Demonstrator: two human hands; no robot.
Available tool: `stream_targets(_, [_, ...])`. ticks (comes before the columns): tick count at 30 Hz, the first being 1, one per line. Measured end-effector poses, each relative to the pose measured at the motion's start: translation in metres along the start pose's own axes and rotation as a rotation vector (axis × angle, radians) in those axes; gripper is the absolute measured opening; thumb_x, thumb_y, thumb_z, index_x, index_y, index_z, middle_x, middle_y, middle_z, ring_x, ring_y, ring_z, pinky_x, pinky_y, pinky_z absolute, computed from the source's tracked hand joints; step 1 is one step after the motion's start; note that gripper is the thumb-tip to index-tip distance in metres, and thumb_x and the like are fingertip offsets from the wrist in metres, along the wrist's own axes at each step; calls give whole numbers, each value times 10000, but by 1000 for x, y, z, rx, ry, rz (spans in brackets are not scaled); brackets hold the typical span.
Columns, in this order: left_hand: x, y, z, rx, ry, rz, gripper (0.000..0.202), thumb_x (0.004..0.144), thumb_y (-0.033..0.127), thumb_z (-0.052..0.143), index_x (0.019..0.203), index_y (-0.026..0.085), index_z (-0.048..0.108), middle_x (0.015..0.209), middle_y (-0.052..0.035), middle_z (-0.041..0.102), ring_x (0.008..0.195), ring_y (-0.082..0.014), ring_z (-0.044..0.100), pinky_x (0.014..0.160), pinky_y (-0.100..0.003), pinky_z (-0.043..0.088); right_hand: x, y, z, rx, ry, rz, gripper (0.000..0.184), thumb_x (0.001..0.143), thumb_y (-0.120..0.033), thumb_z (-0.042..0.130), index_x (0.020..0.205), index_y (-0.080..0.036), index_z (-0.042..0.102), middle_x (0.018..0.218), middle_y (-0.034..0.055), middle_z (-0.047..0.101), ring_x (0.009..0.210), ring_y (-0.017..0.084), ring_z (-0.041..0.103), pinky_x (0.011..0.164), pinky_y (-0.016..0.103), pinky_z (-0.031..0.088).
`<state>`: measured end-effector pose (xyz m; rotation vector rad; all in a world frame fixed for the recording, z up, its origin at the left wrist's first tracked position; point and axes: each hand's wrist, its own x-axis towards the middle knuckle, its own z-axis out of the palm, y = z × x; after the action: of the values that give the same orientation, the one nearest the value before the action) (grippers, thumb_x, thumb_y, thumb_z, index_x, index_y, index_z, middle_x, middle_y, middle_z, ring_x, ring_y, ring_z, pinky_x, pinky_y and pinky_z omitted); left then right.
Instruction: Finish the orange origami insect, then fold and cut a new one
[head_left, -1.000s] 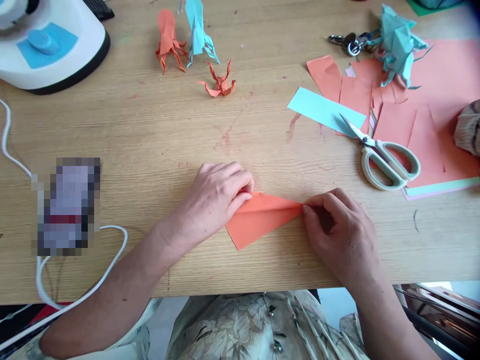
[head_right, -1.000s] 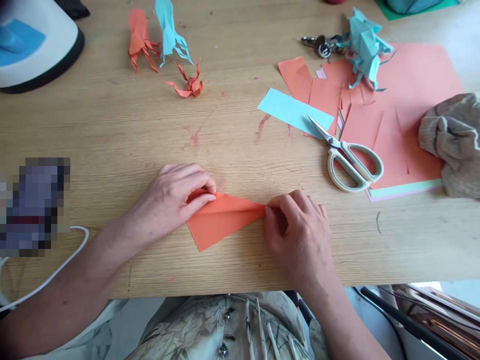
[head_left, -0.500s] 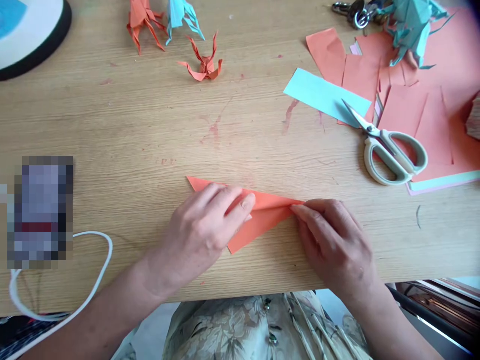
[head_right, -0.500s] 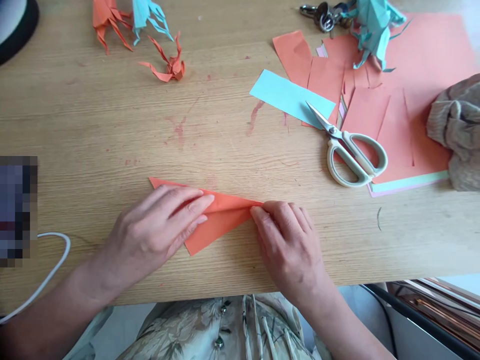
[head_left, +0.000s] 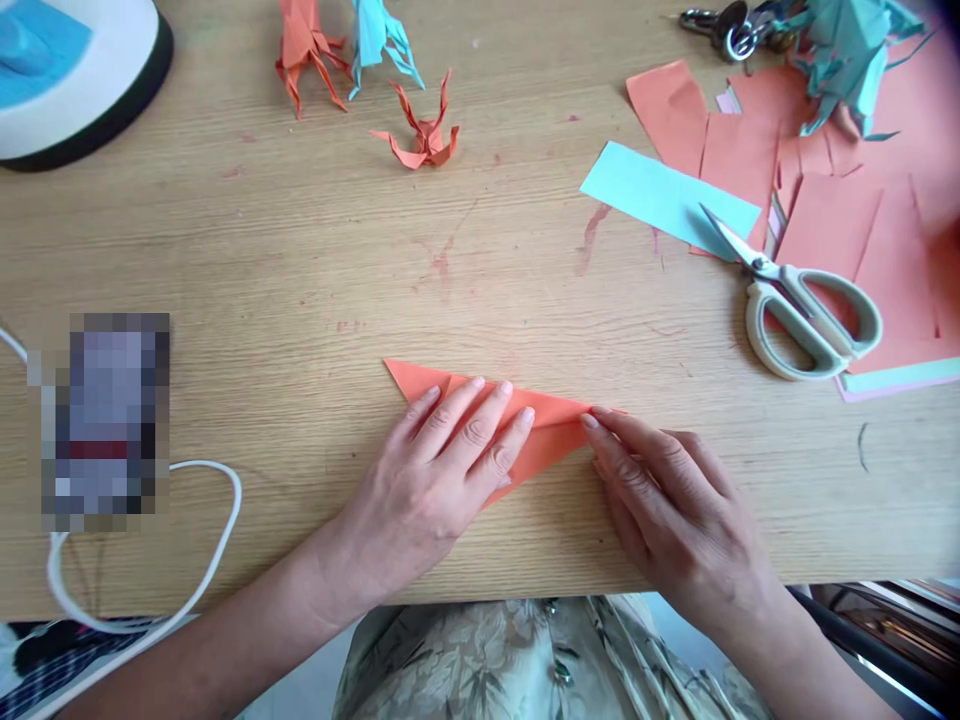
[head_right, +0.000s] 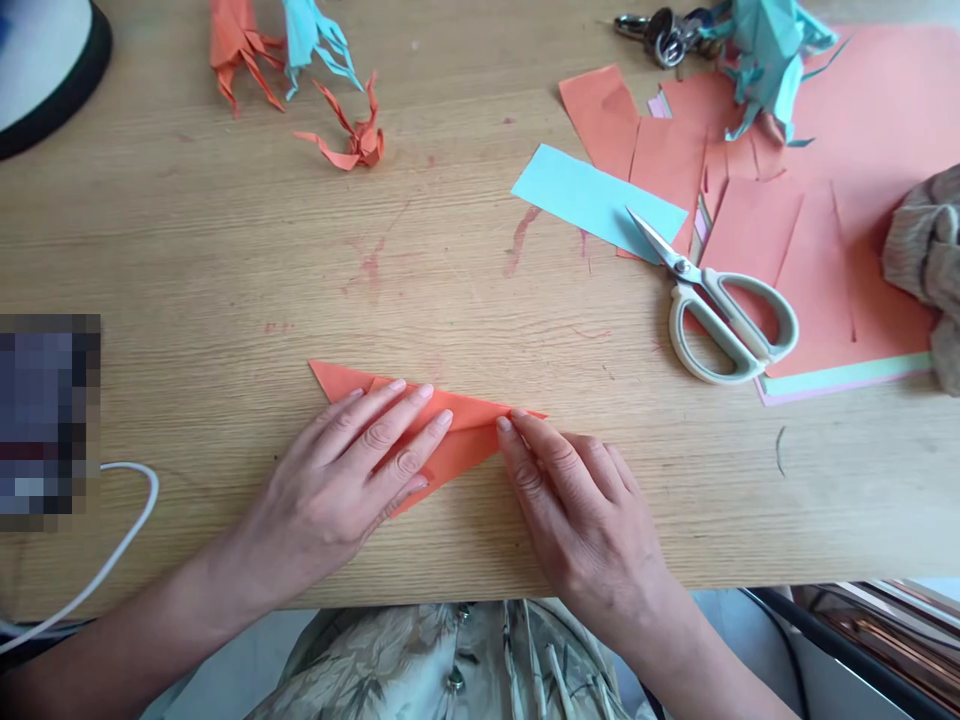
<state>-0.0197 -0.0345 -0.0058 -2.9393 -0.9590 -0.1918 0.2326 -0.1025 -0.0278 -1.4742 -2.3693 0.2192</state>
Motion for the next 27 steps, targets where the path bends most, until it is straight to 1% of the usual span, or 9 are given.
stream_targets(3, [0, 1, 0, 4, -5, 7, 466, 970, 212, 571, 1424, 118, 529, 1495, -151, 534, 1355, -354, 523, 1060, -518, 515, 1, 0, 2, -2, -9, 2, 719, 940, -31, 525, 1597, -156, 260, 1451, 184, 555, 1149, 307, 609, 887, 457, 548])
stream_targets(6, [-1, 1, 0, 9, -13, 7, 472, 970, 210, 571, 1435, 147, 524, 1492, -145, 537, 1352, -349, 533, 1061, -513, 514, 4, 0, 2, -2, 0, 6, 701, 958, -61, 509, 1600, -170, 251, 1424, 191, 569, 1092, 295, 624, 859, 453, 559])
stream_targets(10, [-2, 2, 0, 4, -23, -8, 519, 955, 192, 596, 1464, 178, 497, 1496, -144, 532, 1355, -354, 532, 1066, -521, 507, 8, -1, 2, -5, 22, -2, 679, 955, -69, 528, 1585, -155, 293, 1376, 210, 584, 1037, 285, 627, 836, 444, 560])
stream_targets(16, [-2, 3, 2, -19, -10, -23, 527, 969, 237, 588, 1483, 199, 477, 1503, -162, 521, 1374, -358, 512, 1072, -527, 493, 11, -3, 1, 1, 16, -1, 644, 957, -75, 520, 1566, -143, 324, 1346, 209, 583, 1011, 275, 610, 837, 437, 544])
stream_targets(23, [-2, 4, 3, 26, -46, 11, 517, 993, 244, 534, 1499, 174, 455, 1554, -150, 452, 1408, -358, 468, 1081, -543, 478, 15, -4, -2, -21, 31, -23, 594, 935, -50, 544, 1508, -92, 392, 1280, 221, 609, 968, 274, 604, 803, 424, 528])
stream_targets(27, [-2, 4, 2, 28, -82, 27, 503, 996, 204, 492, 1496, 163, 456, 1578, -126, 420, 1426, -347, 444, 1116, -553, 441, 16, -4, -1, -7, 27, -16, 610, 949, -60, 539, 1529, -127, 361, 1321, 198, 622, 1019, 271, 625, 831, 422, 524])
